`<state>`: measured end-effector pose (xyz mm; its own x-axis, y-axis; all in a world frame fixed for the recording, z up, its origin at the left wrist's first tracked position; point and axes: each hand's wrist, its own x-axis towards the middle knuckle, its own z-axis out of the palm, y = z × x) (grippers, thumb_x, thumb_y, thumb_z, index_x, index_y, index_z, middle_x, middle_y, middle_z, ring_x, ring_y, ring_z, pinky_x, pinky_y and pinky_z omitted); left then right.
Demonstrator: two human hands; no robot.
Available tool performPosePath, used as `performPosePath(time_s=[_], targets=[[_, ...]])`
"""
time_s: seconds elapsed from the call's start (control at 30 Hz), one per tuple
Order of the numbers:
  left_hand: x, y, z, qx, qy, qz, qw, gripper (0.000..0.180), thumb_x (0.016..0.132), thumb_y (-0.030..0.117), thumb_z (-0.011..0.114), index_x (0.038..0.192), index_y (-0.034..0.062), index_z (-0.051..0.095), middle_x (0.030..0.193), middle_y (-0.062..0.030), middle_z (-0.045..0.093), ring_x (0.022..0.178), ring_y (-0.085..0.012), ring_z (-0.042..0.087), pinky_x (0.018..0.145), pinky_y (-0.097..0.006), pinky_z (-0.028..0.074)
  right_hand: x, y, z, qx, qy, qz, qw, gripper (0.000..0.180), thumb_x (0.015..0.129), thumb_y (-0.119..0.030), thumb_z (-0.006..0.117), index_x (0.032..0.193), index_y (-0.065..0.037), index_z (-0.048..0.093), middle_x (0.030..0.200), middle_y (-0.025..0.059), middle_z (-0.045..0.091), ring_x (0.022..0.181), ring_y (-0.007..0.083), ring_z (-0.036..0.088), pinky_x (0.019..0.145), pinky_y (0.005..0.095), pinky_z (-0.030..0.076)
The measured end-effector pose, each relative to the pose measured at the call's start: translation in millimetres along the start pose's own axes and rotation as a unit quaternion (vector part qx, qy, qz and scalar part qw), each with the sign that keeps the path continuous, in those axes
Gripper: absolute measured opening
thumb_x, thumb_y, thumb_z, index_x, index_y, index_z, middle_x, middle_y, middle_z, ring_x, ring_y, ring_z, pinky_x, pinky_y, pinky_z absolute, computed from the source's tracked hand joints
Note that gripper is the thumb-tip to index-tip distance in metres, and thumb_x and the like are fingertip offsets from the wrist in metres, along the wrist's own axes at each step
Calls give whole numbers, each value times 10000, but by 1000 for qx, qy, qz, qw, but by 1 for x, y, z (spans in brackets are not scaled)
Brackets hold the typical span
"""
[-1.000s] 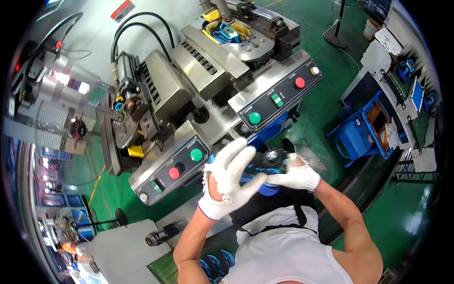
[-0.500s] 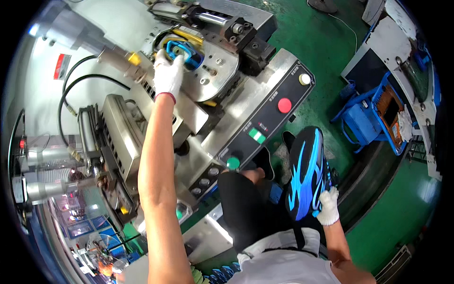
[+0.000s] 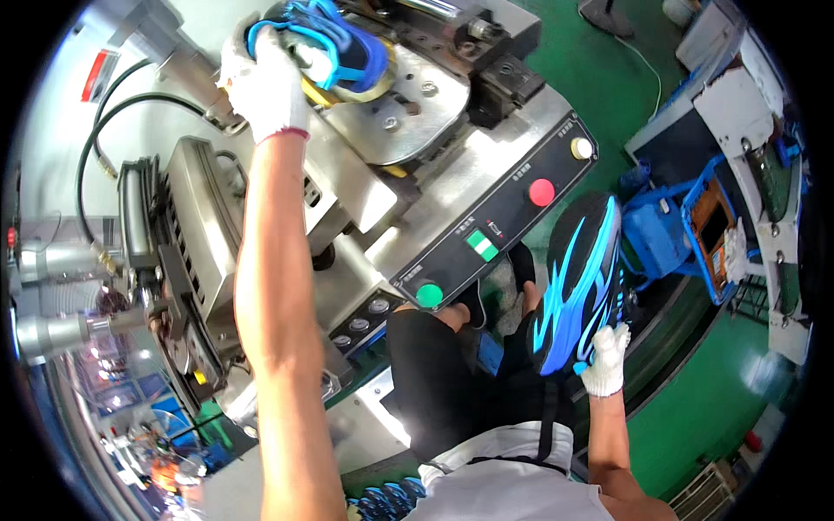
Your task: The person operates a shoe assembly machine in a factory setting. They pick up blue and black sneakers from a conveyor belt, place them into the machine's mold, and press a button to activate the process. After the machine cycles, they remove the shoes and place them on a nearby table.
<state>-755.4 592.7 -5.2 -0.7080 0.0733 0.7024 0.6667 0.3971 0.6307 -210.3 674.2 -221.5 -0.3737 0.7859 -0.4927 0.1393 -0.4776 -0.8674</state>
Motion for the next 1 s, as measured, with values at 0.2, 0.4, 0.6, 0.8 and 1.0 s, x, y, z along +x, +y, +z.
performPosePath(time_s=[0.2,0.4,0.6,0.8,1.0], targets=[[-122,104,-144,-79,-60,135,986,275,979,72,561,1229,16,663,1260,-158,678,1184,-270,640,1082,-379,457,53,-120,113,31,-95,-213,972,303,918,-140,746,1163,6,645,1086,80,694,971,185,636,896,370,515],[-294,90,-276,-225,-376,-26,898,362,784,15,676,1143,56,688,1222,-182,669,1210,-401,629,1099,-516,472,90,-285,330,-381,-165,-397,819,712,867,-530,742,1267,52,652,1162,178,723,1046,245,682,949,373,523],[-402,68,-334,-119,-432,-188,874,477,789,1,667,1258,90,665,1282,-195,647,1232,-435,608,1095,-503,482,167,-276,500,-622,-209,-412,632,824,768,-606,682,1265,52,680,1259,262,693,1184,356,672,1028,413,513],[-405,54,-345,-174,-399,-216,874,464,830,46,677,1292,71,643,1292,-181,640,1262,-407,592,1155,-540,426,183,-225,545,-670,-135,-478,552,690,850,-603,573,1156,-7,736,1231,244,698,1141,354,692,978,441,547],[-413,52,-331,-140,-450,-170,865,521,793,38,709,1307,78,635,1294,-175,633,1264,-405,584,1162,-539,418,165,-213,555,-647,-134,-559,501,422,919,-398,584,1026,-31,764,1121,206,738,1074,341,714,929,427,559]])
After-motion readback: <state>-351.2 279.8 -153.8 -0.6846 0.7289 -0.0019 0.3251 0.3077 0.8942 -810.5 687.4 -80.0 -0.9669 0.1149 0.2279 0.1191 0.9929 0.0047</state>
